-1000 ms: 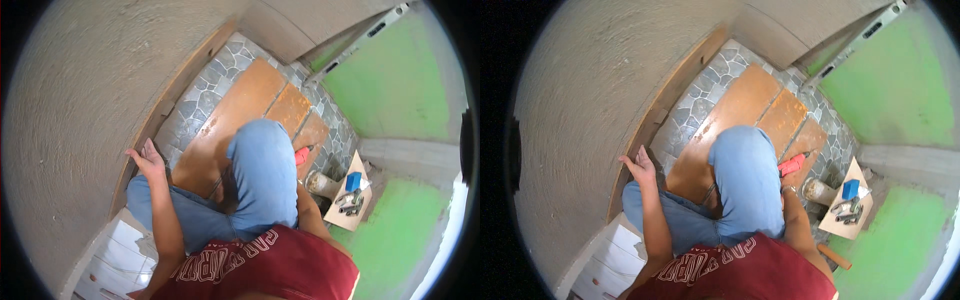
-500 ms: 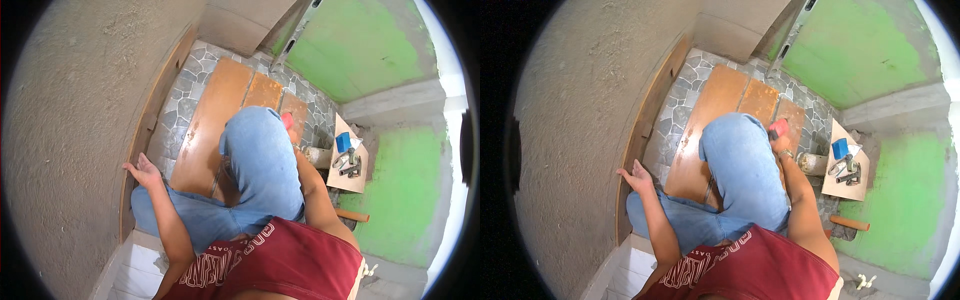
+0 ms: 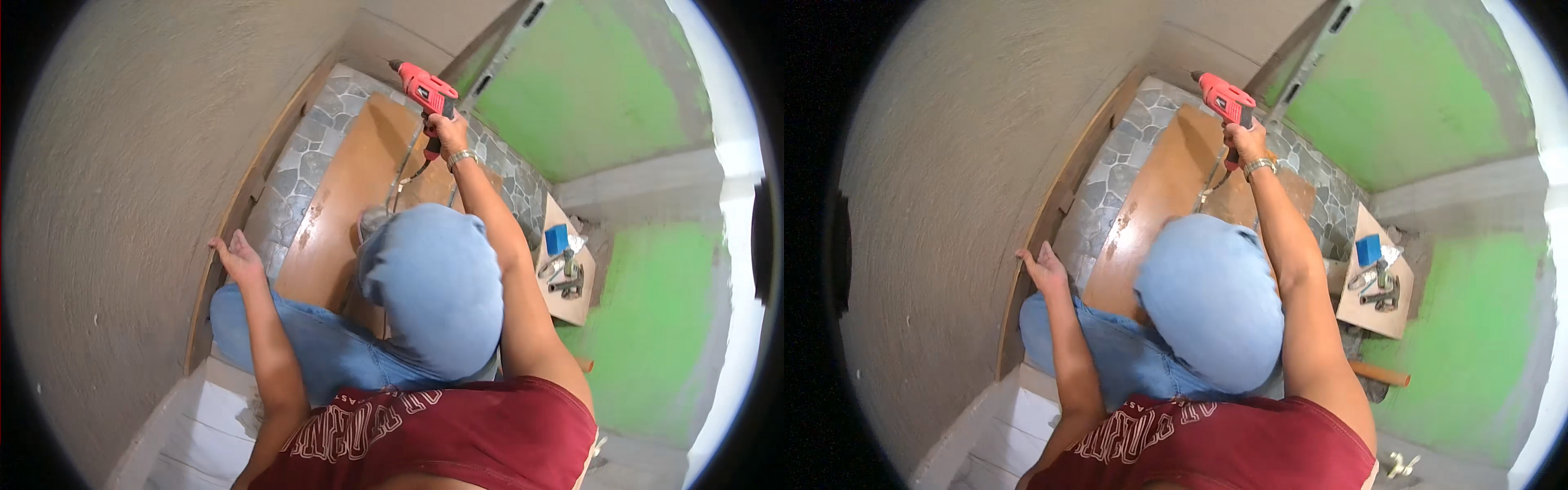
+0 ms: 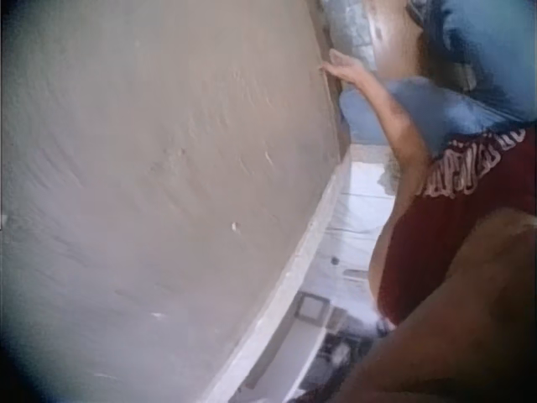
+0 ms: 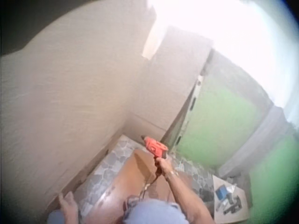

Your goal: The person drills holes into wood panels while kneeling on a tiled floor and then aligns a panel against a wall. They use a spirit level to check the orientation before using a power drill to secure the panel to the wall.

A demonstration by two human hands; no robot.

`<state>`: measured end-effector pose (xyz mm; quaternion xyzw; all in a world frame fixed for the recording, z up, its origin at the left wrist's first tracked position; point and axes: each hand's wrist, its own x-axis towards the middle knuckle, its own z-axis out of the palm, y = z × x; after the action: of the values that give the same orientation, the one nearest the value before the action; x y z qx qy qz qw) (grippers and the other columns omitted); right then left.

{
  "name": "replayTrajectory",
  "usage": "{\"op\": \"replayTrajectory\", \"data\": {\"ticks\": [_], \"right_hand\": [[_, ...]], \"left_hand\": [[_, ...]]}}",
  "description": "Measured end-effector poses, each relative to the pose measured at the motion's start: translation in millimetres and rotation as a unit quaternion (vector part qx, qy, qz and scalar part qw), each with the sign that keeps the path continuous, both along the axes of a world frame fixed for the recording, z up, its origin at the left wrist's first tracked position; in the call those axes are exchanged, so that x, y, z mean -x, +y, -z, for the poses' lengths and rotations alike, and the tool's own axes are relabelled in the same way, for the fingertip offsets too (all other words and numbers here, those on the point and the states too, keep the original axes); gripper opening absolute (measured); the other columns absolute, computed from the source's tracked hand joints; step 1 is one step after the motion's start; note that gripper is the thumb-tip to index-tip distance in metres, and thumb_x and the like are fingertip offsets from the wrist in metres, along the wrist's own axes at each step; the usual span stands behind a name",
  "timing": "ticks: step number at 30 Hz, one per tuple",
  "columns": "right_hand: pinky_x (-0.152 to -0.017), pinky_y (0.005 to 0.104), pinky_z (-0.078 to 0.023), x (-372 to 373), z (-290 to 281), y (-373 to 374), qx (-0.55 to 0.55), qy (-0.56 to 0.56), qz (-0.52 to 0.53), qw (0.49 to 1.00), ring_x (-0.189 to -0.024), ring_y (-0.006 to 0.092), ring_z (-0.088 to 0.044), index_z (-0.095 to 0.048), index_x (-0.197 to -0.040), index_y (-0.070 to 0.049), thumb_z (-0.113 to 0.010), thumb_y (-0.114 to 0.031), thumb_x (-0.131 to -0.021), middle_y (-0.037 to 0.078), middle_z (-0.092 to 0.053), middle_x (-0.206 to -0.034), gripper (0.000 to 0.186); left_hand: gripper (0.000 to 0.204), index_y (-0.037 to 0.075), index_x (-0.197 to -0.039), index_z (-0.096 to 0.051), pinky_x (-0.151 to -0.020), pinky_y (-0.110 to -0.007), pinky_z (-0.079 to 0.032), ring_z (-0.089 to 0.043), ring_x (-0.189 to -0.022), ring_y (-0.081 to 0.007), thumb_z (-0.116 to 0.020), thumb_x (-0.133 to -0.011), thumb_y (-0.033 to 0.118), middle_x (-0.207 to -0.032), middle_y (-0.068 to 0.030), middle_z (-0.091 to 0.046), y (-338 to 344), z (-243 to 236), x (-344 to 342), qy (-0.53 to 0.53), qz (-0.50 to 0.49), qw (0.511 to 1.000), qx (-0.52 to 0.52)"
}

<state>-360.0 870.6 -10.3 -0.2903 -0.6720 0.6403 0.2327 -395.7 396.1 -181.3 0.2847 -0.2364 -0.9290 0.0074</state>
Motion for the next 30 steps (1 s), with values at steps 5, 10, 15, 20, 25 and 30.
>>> {"op": "replayTrajectory", "data": {"ticks": [5, 10, 15, 20, 25, 30], "right_hand": [[-0.059, 0.0354, -0.052, 57, 6, -4, 0.078, 0.089, 0.029, 0.993, -0.066, 0.0225, -0.062, -0.059, -0.092, 0.001, -0.060, 0.004, -0.068, 0.009, -0.064, -0.081, 0.025], [-0.079, 0.0450, -0.056, 103, -33, -32, 0.259, 0.172, -0.125, 0.942, -0.086, 0.0273, -0.064, -0.057, -0.105, 0.003, -0.055, 0.001, -0.070, 0.014, -0.064, -0.095, 0.035], [-0.087, 0.0482, -0.055, 65, -57, 18, 0.238, 0.131, -0.157, 0.950, -0.098, 0.0308, -0.065, -0.054, -0.122, 0.006, -0.054, -0.003, -0.071, 0.021, -0.064, -0.114, 0.052], [-0.092, 0.0499, -0.054, 53, 1, 65, 0.365, 0.114, -0.180, 0.906, -0.108, 0.0319, -0.062, -0.050, -0.131, 0.004, -0.056, -0.002, -0.071, 0.022, -0.062, -0.119, 0.061], [-0.105, 0.0533, -0.047, 49, 87, 114, 0.512, 0.129, -0.198, 0.826, -0.116, 0.0314, -0.060, -0.050, -0.134, 0.001, -0.061, -0.001, -0.071, 0.019, -0.061, -0.125, 0.063], [-0.112, 0.0680, -0.030, 46, 94, 120, 0.590, 0.103, -0.278, 0.751, -0.124, 0.0315, -0.055, -0.035, -0.147, -0.009, -0.061, 0.002, -0.073, 0.010, -0.057, -0.135, 0.080]], "left_hand": [[0.113, -0.007, -0.153, 0.001, -0.123, -0.043, -0.022, -0.010, -0.150, -0.0400, -0.070, -0.088, 0.051, -0.158, -0.0354, 0.002, 2, 14, 2, -0.010, -0.022, 1.000, 0.001], [0.106, -0.007, -0.154, -0.003, -0.122, -0.044, -0.025, -0.014, -0.149, -0.0413, -0.070, -0.090, 0.047, -0.158, -0.0358, -0.001, -15, 10, -1, 0.012, -0.009, 1.000, 0.020], [0.104, -0.001, -0.156, -0.005, -0.121, -0.045, -0.027, -0.018, -0.149, -0.0397, -0.068, -0.090, 0.050, -0.160, -0.0307, -0.001, 23, -23, -1, -0.055, -0.082, 0.995, 0.006], [0.115, 0.007, -0.158, 0.001, -0.121, -0.046, -0.026, -0.015, -0.150, -0.0364, -0.069, -0.084, 0.061, -0.163, -0.0222, -0.001, 53, -40, 1, -0.115, -0.153, 0.978, 0.086], [0.113, 0.018, -0.160, -0.003, -0.120, -0.060, -0.013, -0.011, -0.151, -0.0358, -0.037, -0.079, 0.089, -0.166, -0.0130, -0.005, 98, -62, 61, -0.190, -0.275, 0.928, 0.164], [0.101, 0.022, -0.156, -0.027, -0.118, -0.063, -0.009, -0.020, -0.150, -0.0310, -0.038, -0.080, 0.087, -0.161, -0.0079, -0.029, 93, -56, 90, -0.282, -0.410, 0.856, 0.137]]}}
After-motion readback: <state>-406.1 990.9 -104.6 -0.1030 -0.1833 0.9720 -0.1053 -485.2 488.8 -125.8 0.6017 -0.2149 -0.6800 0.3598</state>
